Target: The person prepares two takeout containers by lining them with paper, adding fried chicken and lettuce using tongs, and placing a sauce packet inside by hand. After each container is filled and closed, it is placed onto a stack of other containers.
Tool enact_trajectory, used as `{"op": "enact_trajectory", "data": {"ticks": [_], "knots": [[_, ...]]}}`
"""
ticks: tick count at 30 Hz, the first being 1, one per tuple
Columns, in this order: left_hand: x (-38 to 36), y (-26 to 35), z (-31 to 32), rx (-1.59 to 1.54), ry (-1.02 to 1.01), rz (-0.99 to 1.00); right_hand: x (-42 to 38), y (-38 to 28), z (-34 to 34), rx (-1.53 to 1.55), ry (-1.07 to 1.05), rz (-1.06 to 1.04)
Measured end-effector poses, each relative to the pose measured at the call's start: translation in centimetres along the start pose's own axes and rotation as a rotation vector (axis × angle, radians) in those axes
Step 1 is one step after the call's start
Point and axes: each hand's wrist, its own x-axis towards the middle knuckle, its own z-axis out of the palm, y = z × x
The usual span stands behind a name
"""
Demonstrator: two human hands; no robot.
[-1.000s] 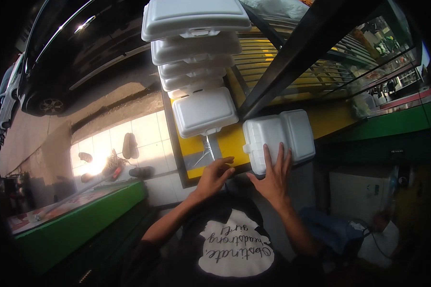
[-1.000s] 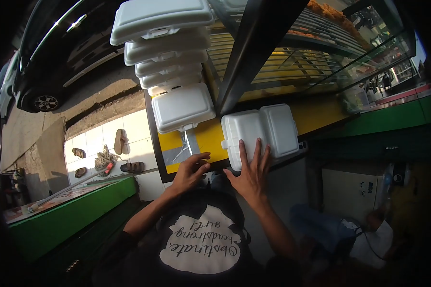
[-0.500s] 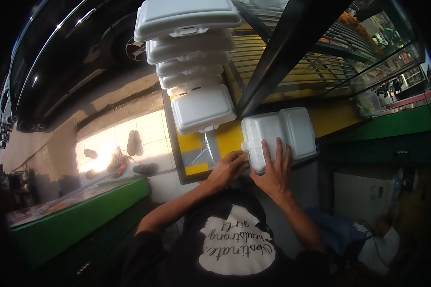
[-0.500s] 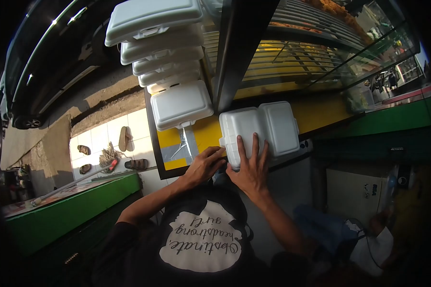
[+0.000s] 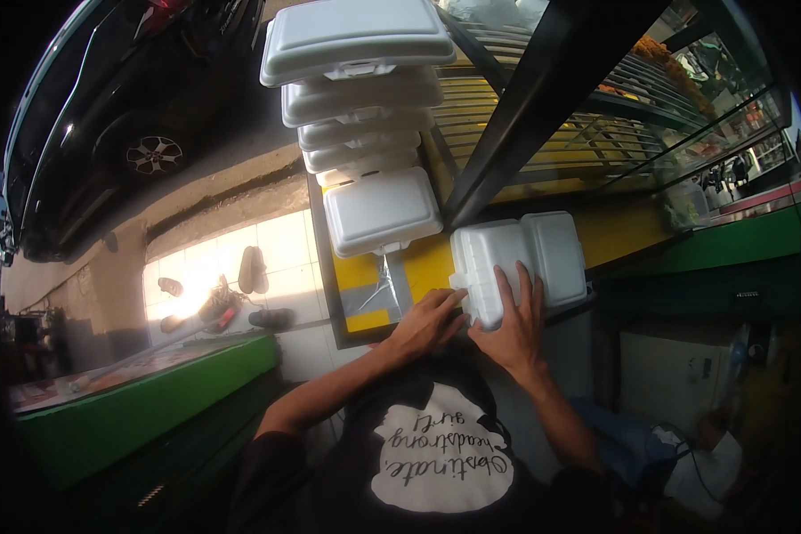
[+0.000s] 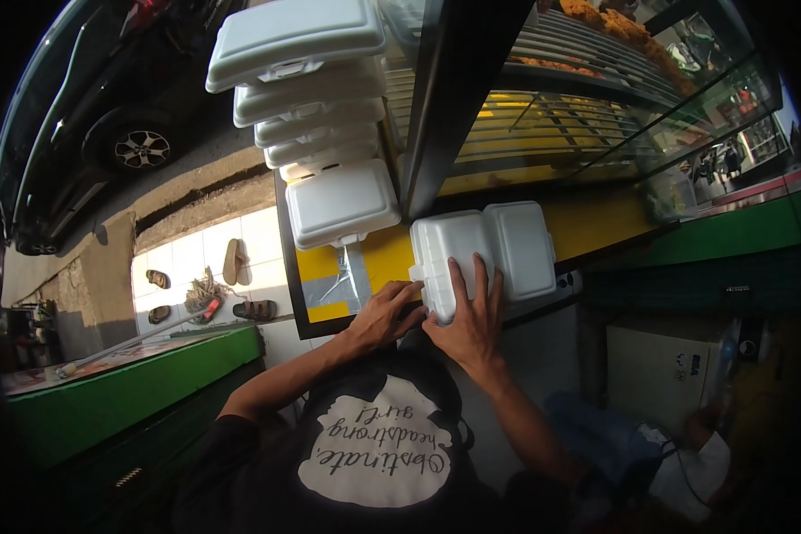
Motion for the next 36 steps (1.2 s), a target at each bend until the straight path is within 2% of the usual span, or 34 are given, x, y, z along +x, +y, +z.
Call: {"op": "enact_trajectory", "data": {"ticks": [6,8,9,11,12,14,18,20,22,24,26,28,31,32,34,36], "knots": [[0.4,0.4,-0.5,0.018,-0.052,-0.04,1.7,1.3,-4.0,0.203,0.032,0.017],[0.4,0.4,-0.4,0.041,-0.009,-0.022,2.4,2.7,-5.6,0.426,0.082,-0.017],[0.5,0.6,-0.5,0.042,-0.016,-0.017,2.5,3.5,-6.4,0.426,0.088,-0.01],[0.6,1.2,-0.8,0.011,-0.051,-0.127,2.5,4.9,-7.6,0.797,0.012,0.088],[0.8,1.5,-0.9,0.011,-0.062,-0.118,2.5,5.1,-7.6,0.796,0.023,0.097],[1.5,2.0,-0.9,0.167,-0.002,-0.091,2.3,5.9,-7.8,1.042,0.017,0.156],[3.7,4.8,-0.4,0.263,0.043,-0.029,1.8,6.6,-7.0,1.097,0.044,0.13],[4.9,6.5,0.6,0.385,0.044,0.125,1.6,7.0,-7.1,1.093,0.038,0.151],[5.9,7.5,2.1,0.377,-0.019,0.13,1.4,7.7,-7.5,1.089,0.032,0.111],[6.7,8.5,3.6,0.506,-0.052,0.087,1.1,8.8,-8.8,1.096,0.038,0.109],[7.5,9.3,4.5,0.553,-0.032,0.054,1.0,11.0,-10.7,0.858,0.11,-0.072],[8.1,10.3,4.5,0.59,-0.036,-0.061,0.2,13.3,-12.9,0.799,0.156,-0.11],[8.6,11.4,5.4,0.628,0.009,-0.121,-2.0,17.0,-16.4,1.083,0.359,-0.082],[8.8,11.8,5.6,0.625,0.003,-0.151,-3.1,18.5,-17.2,1.077,0.449,-0.03],[9.0,13.0,7.0,0.64,0.099,-0.233,-5.2,22.2,-17.2,1.313,0.615,-0.031],[9.6,15.6,8.2,0.611,0.102,-0.285,-8.4,26.1,-15.2,1.83,0.73,0.132]]}}
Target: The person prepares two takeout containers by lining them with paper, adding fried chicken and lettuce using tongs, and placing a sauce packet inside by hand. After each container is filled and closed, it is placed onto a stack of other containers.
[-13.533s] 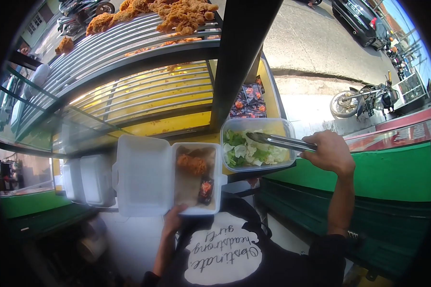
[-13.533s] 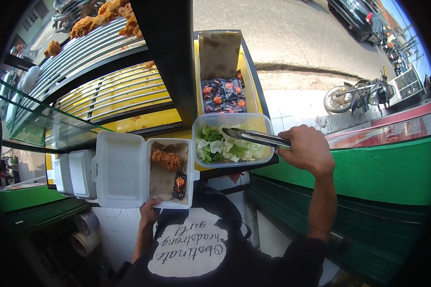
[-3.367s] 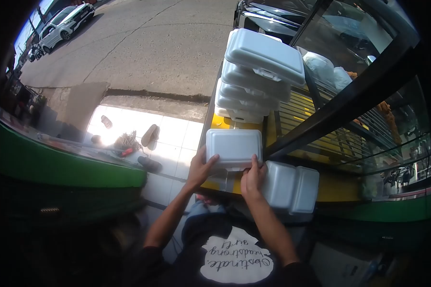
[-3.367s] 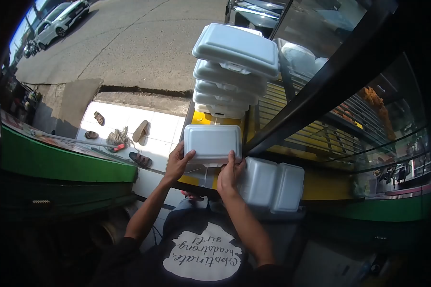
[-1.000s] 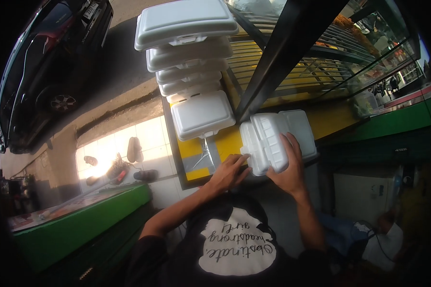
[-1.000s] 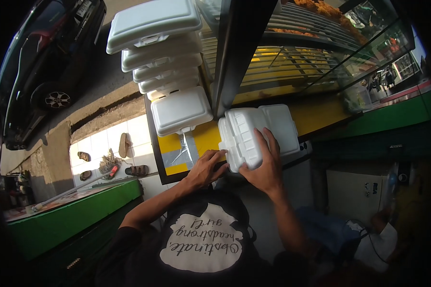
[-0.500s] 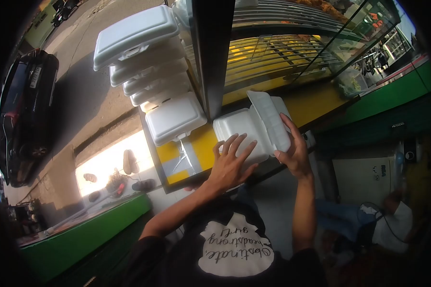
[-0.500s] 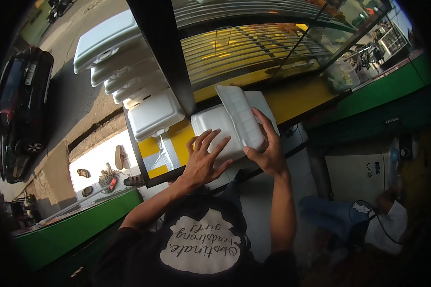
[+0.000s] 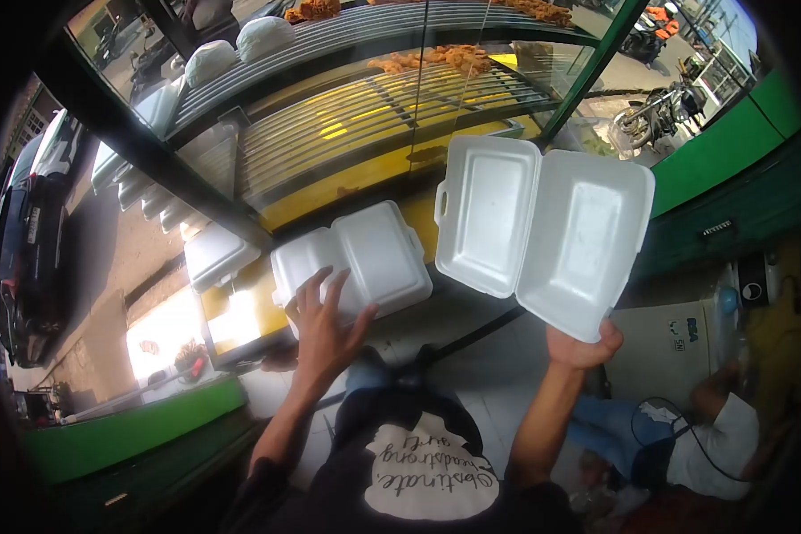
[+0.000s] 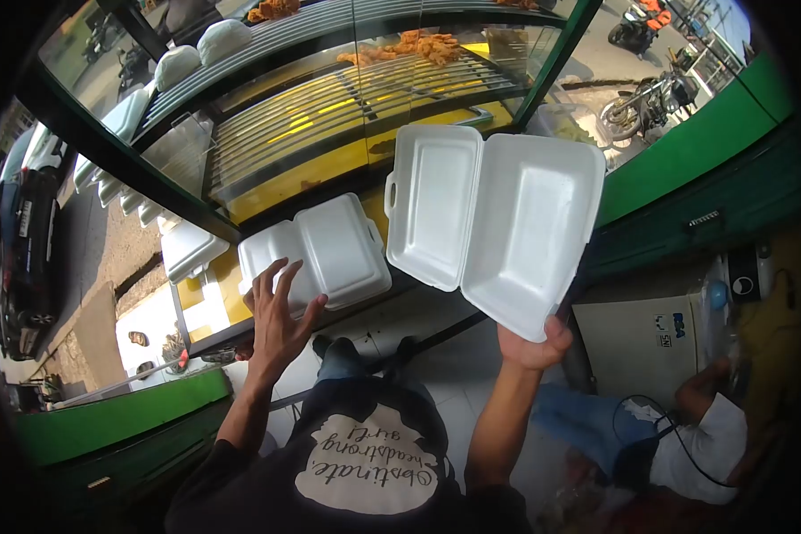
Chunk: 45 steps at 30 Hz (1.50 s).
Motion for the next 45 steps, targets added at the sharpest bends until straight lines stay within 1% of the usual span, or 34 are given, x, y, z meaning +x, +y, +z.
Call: {"op": "enact_trajectory", "data": {"ticks": [1,2,4,5,6,7,8,9,11,12,14,15,16,18,19,20,22,23,25,28,29,30,32,33,34,35,36,38,39,40,41,43,44,45], "knots": [[-0.4,1.8,0.0,-0.231,-0.051,0.002,-0.3,0.0,-1.6,0.157,0.021,0.046],[-0.7,3.6,0.2,-0.464,-0.095,-0.003,-0.8,0.0,-2.8,0.15,0.023,0.056],[-1.2,7.0,1.8,-1.018,-0.488,-0.172,-1.7,1.1,-3.0,0.37,0.133,0.154],[-2.5,7.4,4.6,-1.206,-0.677,-0.288,-2.0,1.7,-2.8,0.349,0.129,0.196],[-2.5,8.4,6.0,-1.397,-0.803,-0.3,-2.3,2.2,-2.7,0.329,0.127,0.235],[-2.6,9.3,7.1,-1.481,-0.808,-0.304,-2.4,3.0,-3.4,0.379,0.192,0.284],[-2.6,10.0,8.1,-1.564,-0.816,-0.305,-2.2,3.3,-3.9,0.381,0.194,0.282],[-2.4,10.4,9.1,-1.566,-0.82,-0.304,-1.7,3.5,-4.1,0.381,0.223,0.347],[-1.5,11.5,11.0,-1.633,-0.671,-0.783,-0.6,3.7,-4.9,0.408,0.238,0.432],[-0.5,12.2,11.3,-1.645,-0.676,-0.78,0.2,4.1,-6.5,0.397,0.236,0.429],[2.0,13.8,11.4,-1.788,-0.48,-0.948,2.3,5.1,-9.7,0.256,0.261,0.545],[2.8,14.2,12.2,-1.782,-0.451,-1.03,4.3,4.3,-8.2,0.078,0.195,0.48],[3.5,14.6,12.8,-1.799,-0.437,-1.028,5.7,4.4,-8.9,0.068,0.18,0.487],[5.0,15.6,13.3,-1.859,-0.518,-1.148,8.4,4.7,-10.5,-0.631,0.087,0.476],[5.9,16.3,13.4,-1.875,-0.559,-1.198,9.7,4.6,-10.9,-0.527,0.096,0.483],[6.6,16.5,13.5,-1.882,-0.551,-1.205,11.1,4.6,-11.2,-0.532,0.09,0.49],[7.8,16.6,13.8,-1.997,-0.704,-1.243,13.8,5.3,-12.1,-0.828,0.002,0.476],[8.3,16.4,13.7,-2.002,-0.69,-1.247,15.0,5.7,-12.3,-0.827,-0.008,0.482],[8.4,16.1,12.8,-2.135,-0.792,-1.232,16.7,6.2,-12.7,-0.948,-0.046,0.418],[8.4,15.9,11.3,-2.265,-0.755,-1.22,18.0,6.1,-12.7,-1.069,-0.166,0.373],[8.6,16.3,10.3,-2.255,-0.721,-1.299,18.2,5.8,-12.6,-1.061,-0.173,0.377],[8.6,16.3,9.8,-2.254,-0.708,-1.304,18.3,5.3,-12.3,-1.095,-0.185,0.42],[8.2,16.3,9.2,-2.27,-0.602,-1.139,18.7,4.3,-12.2,-1.125,-0.209,0.462],[8.4,16.5,8.7,-2.198,-0.544,-1.064,19.0,3.8,-12.3,-1.226,-0.214,0.377],[8.7,16.4,8.6,-2.199,-0.525,-1.061,19.6,3.2,-12.2,-1.324,-0.219,0.291],[9.0,16.2,8.4,-1.967,-0.372,-0.915,20.7,2.4,-11.8,-1.313,-0.273,0.201],[9.4,16.2,8.4,-1.725,-0.229,-0.774,22.0,1.8,-10.9,-1.301,-0.287,0.198],[11.8,15.8,8.8,-1.382,0.171,-0.572,25.1,0.6,-8.3,-0.895,-0.287,0.144],[13.4,15.8,8.8,-1.196,0.331,-0.551,26.7,0.1,-6.8,-0.886,-0.293,0.138],[15.0,16.0,8.7,-1.006,0.483,-0.527,28.5,-0.3,-5.1,-0.781,-0.333,0.03],[16.5,16.3,8.7,-1.004,0.493,-0.518,30.1,-0.6,-3.8,-0.672,-0.371,-0.081],[18.7,16.9,8.9,-0.911,0.648,-0.512,32.2,-0.5,-1.1,-0.639,-0.364,-0.145],[19.1,17.2,9.3,-0.91,0.663,-0.507,32.8,-0.4,-0.2,-0.611,-0.354,-0.199],[19.5,17.4,9.8,-0.85,0.671,-0.47,33.2,-0.1,0.0,-0.589,-0.412,-0.158]]}}
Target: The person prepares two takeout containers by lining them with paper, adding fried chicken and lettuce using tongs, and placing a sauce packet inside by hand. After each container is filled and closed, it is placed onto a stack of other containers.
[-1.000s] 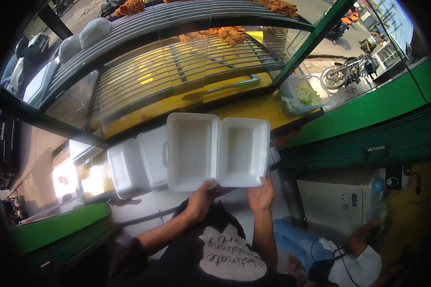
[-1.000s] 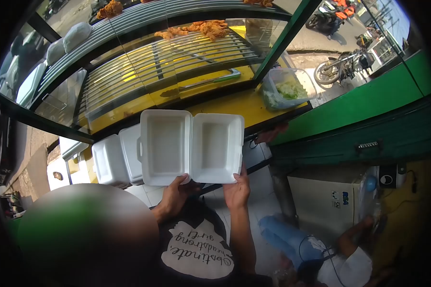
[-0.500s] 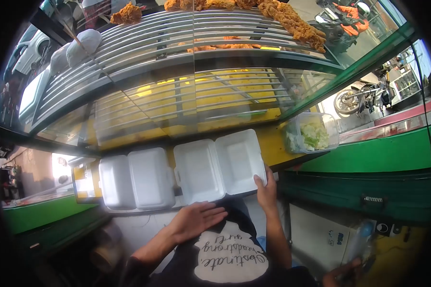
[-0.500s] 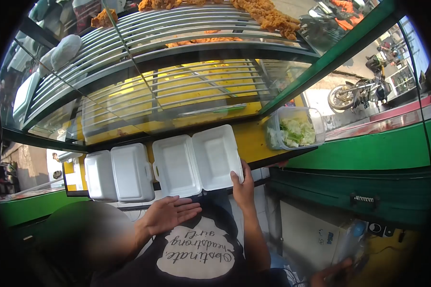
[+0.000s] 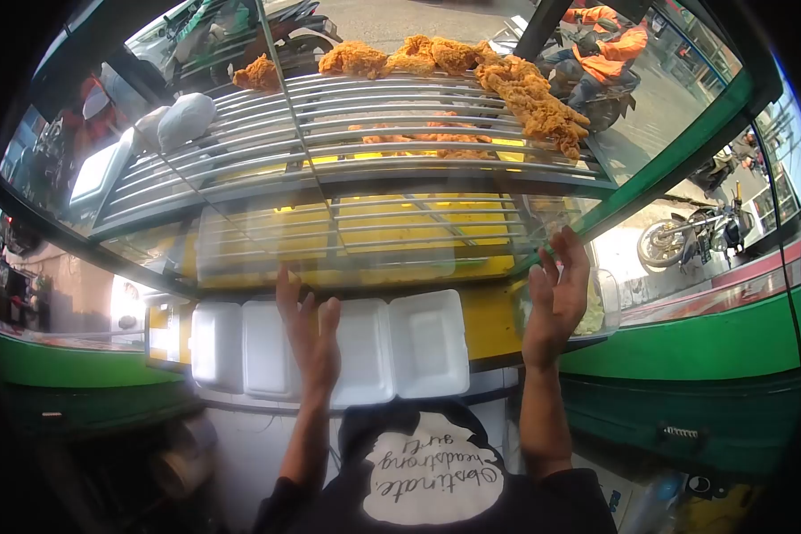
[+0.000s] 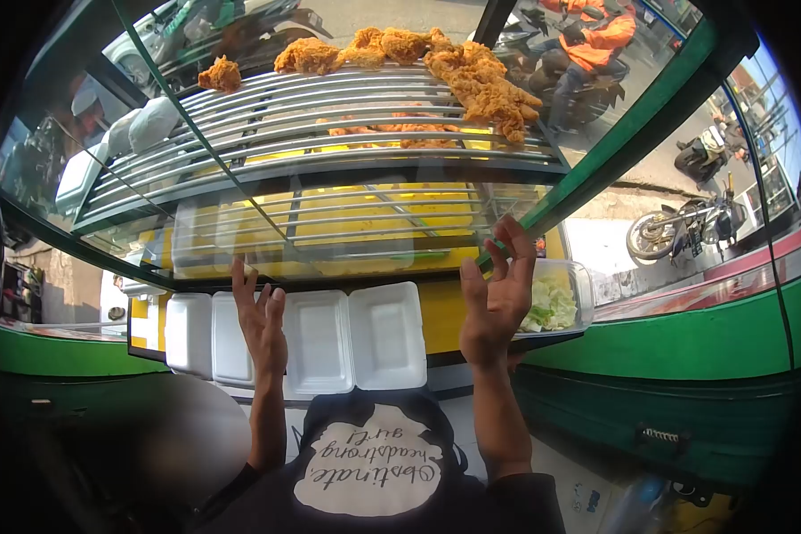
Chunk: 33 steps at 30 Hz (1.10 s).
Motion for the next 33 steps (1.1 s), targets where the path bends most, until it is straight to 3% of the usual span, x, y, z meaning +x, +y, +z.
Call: {"op": "enact_trajectory", "data": {"ticks": [3,9,13,18,25,28,29,31,32,33], "knots": [[-0.6,-1.0,0.4,0.127,-0.022,0.062,0.0,0.5,1.1,-0.012,-0.009,-0.074],[-1.8,-1.9,1.4,0.246,-0.025,0.06,-0.2,0.1,1.7,0.061,-0.113,-0.01],[-1.9,-2.3,1.6,0.287,-0.038,0.07,-1.0,-0.4,3.1,-0.02,-0.271,-0.06],[-1.6,-2.6,1.3,0.259,-0.014,0.056,-0.5,-2.3,4.9,-0.077,-0.631,-0.09],[-1.5,-2.8,0.9,0.225,-0.015,0.018,-0.3,-1.6,7.4,0.039,-0.876,-0.105],[-2.1,-3.0,1.2,0.215,-0.035,-0.018,-0.9,-0.7,7.1,0.051,-0.885,-0.049],[-2.4,-2.8,1.4,0.289,-0.093,-0.016,-1.0,-0.2,6.4,0.04,-0.88,-0.041],[-3.3,-2.5,2.0,0.355,-0.164,-0.033,-0.7,0.8,3.8,0.071,-1.022,0.203],[-3.9,-2.4,2.4,0.48,-0.276,0.003,-0.3,0.5,2.4,0.016,-0.997,0.118],[-4.4,-2.2,2.7,0.605,-0.388,0.039,0.2,0.3,0.5,-0.05,-1.051,0.197]]}}
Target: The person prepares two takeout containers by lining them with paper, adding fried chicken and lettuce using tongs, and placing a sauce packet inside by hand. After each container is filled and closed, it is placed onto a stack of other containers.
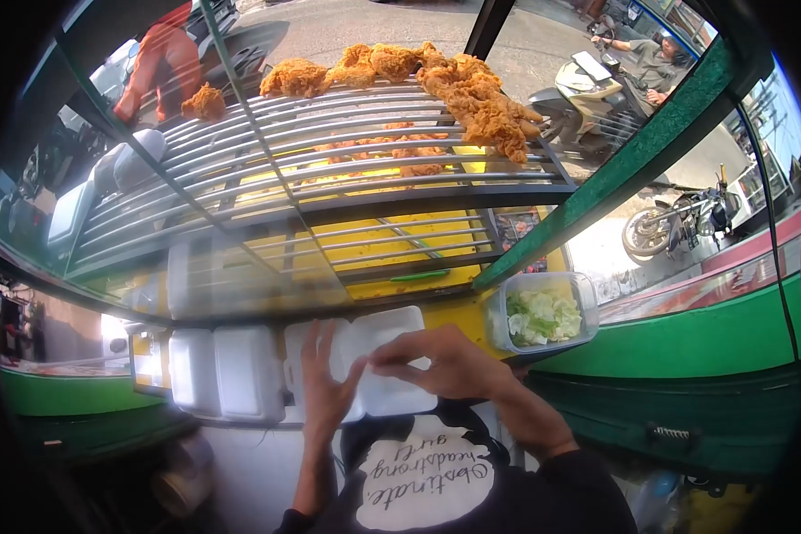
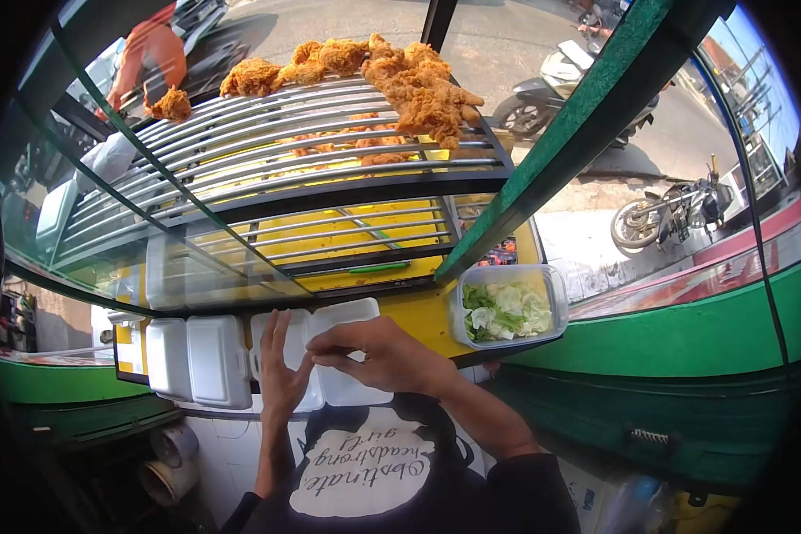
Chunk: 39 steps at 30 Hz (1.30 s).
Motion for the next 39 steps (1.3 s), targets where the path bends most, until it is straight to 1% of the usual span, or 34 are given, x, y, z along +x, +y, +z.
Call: {"op": "enact_trajectory", "data": {"ticks": [1,2,3,4,5,7,9,12,13,15,17,18,19,20,21,22,23,25,26,28,29,31,32,34,38,39], "knots": [[-0.2,0.5,0.4,0.009,-0.076,-0.014,-1.5,0.1,-1.6,-0.022,-0.053,0.094],[-0.5,0.7,0.8,0.001,-0.079,-0.018,-2.9,0.3,-3.2,0.039,-0.08,0.214],[-0.9,0.9,1.2,0.119,-0.174,0.014,-4.4,0.5,-4.7,0.103,-0.105,0.333],[-1.0,1.1,1.6,0.24,-0.272,0.046,-5.5,0.4,-6.4,0.07,-0.078,0.458],[-1.1,1.3,2.0,0.238,-0.274,0.048,-6.5,0.3,-8.2,0.033,-0.047,0.574],[-1.3,1.4,3.0,0.293,-0.339,0.04,-8.3,1.6,-11.5,0.131,0.183,0.623],[-1.4,1.6,4.1,0.322,-0.379,0.036,-8.5,3.2,-14.7,0.067,0.393,0.581],[-1.3,2.0,5.6,0.385,-0.409,0.055,-7.6,6.9,-18.2,-0.058,0.538,0.436],[-1.2,2.4,6.1,0.408,-0.418,0.053,-6.9,7.6,-19.0,-0.11,0.598,0.463],[-1.2,2.7,6.9,0.432,-0.427,0.05,-4.8,8.6,-20.1,-0.476,0.583,0.288],[-1.2,2.8,7.8,0.45,-0.382,0.064,-2.6,10.9,-21.7,-0.615,0.621,0.152],[-1.3,3.0,8.0,0.449,-0.389,0.063,-1.6,12.0,-22.6,-0.646,0.619,0.14],[-1.3,3.1,8.2,0.462,-0.373,0.056,-0.6,9.7,-22.5,-0.72,0.579,0.238],[-1.3,3.3,8.3,0.477,-0.357,0.049,-0.4,12.1,-24.2,-0.718,0.581,0.237],[-1.3,3.6,8.3,0.479,-0.357,0.042,0.1,16.4,-26.5,-0.912,0.589,0.093],[-1.3,3.8,8.4,0.484,-0.355,0.041,0.6,19.0,-27.9,-1.103,0.593,-0.059],[-1.3,3.8,8.6,0.474,-0.354,0.033,0.8,19.6,-28.3,-1.098,0.595,-0.062],[-1.3,4.0,8.5,0.468,-0.352,0.018,1.2,20.2,-28.6,-1.103,0.494,0.125],[-1.3,4.1,8.5,0.465,-0.354,0.01,1.2,20.3,-28.7,-1.101,0.494,0.116],[-1.4,4.4,8.7,0.462,-0.349,-0.007,0.7,20.4,-28.4,-0.997,0.606,-0.006],[-1.4,4.5,8.7,0.469,-0.346,-0.017,0.6,20.5,-28.5,-0.993,0.601,-0.015],[-1.4,4.6,8.7,0.481,-0.336,-0.032,0.7,20.4,-28.6,-0.996,0.572,0.053],[-1.4,4.5,8.8,0.479,-0.338,-0.038,0.7,20.5,-28.5,-0.993,0.567,0.048],[-1.5,4.5,8.9,0.475,-0.337,-0.046,0.5,20.3,-28.2,-1.0,0.604,-0.018],[-1.5,4.7,8.8,0.462,-0.337,-0.055,0.1,19.3,-27.6,-1.062,0.66,-0.075],[-1.6,4.7,8.8,0.459,-0.334,-0.056,0.0,18.8,-27.5,-1.074,0.711,-0.124]]}}
